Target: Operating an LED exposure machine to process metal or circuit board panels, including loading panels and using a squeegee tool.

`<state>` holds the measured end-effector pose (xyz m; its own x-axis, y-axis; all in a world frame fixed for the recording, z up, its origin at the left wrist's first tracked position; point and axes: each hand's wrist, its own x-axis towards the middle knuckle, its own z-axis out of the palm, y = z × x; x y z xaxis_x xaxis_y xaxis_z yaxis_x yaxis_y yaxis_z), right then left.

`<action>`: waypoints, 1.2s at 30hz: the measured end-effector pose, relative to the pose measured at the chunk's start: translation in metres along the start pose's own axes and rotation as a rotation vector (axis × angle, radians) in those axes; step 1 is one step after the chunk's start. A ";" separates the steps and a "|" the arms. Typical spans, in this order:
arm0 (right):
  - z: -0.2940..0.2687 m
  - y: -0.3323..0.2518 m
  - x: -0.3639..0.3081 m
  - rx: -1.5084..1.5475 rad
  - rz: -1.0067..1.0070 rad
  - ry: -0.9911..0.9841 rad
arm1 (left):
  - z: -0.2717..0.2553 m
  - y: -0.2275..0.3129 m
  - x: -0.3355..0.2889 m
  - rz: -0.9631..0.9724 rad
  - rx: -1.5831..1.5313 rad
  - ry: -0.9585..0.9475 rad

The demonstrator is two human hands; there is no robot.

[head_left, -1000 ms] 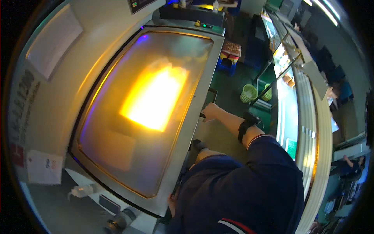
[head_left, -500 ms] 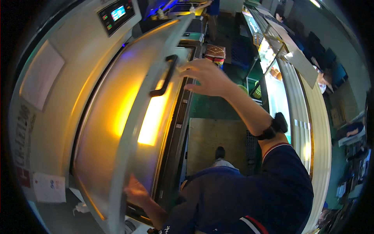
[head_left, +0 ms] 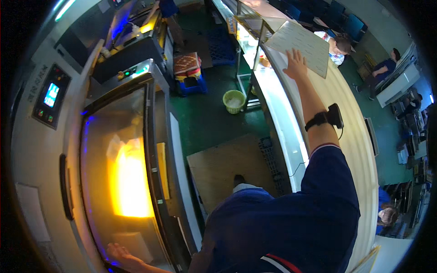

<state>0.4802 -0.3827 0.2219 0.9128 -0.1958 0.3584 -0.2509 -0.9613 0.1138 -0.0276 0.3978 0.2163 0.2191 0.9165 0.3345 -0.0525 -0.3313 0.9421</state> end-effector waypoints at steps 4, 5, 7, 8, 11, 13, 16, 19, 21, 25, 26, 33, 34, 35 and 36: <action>0.039 0.084 0.029 -0.051 0.257 -0.038 | 0.052 -0.076 -0.068 -0.071 1.132 -0.604; 0.040 0.082 0.033 -0.053 0.256 -0.042 | 0.055 -0.099 -0.079 -0.077 1.421 -0.741; 0.027 0.055 0.032 -0.020 0.166 0.041 | 0.033 -0.173 -0.105 -0.108 1.546 -0.623; 0.022 0.047 0.028 -0.022 0.161 0.045 | 0.033 -0.196 -0.112 -0.132 1.650 -0.520; 0.014 0.033 -0.007 -0.020 0.073 0.179 | 0.060 -0.184 -0.127 -0.105 1.796 -0.463; 0.008 -0.003 -0.039 0.031 -0.005 0.267 | 0.051 -0.194 -0.124 -0.074 1.771 -0.408; -0.035 -0.051 -0.074 0.131 -0.224 0.351 | 0.049 -0.173 -0.132 0.050 1.620 -0.378; -0.082 -0.113 -0.073 0.204 -0.486 0.422 | 0.042 -0.184 -0.131 0.116 1.610 -0.343; -0.097 -0.149 -0.060 0.295 -0.625 0.418 | 0.060 -0.172 -0.119 0.058 1.547 -0.364; -0.102 -0.271 -0.043 0.586 -0.969 0.371 | 0.057 -0.165 -0.116 -0.029 1.553 -0.309; -0.094 -0.313 -0.043 0.699 -1.098 0.342 | 0.056 -0.164 -0.116 -0.049 1.518 -0.341; -0.057 -0.587 -0.112 0.878 -1.725 0.121 | 0.052 -0.164 -0.122 -0.103 1.423 -0.309; -0.046 -0.617 -0.125 0.891 -1.817 0.167 | 0.051 -0.166 -0.122 -0.091 1.411 -0.305; -0.038 -0.645 -0.135 0.908 -1.842 0.175 | 0.053 -0.170 -0.119 -0.106 1.420 -0.277; -0.028 -0.673 -0.147 0.925 -1.855 0.121 | 0.054 -0.175 -0.120 -0.109 1.403 -0.256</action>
<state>0.5057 0.2982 0.1182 -0.1937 0.8758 0.4421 0.9695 0.2398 -0.0502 0.0075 0.3340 0.0105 0.3340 0.9364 0.1075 0.9323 -0.3450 0.1084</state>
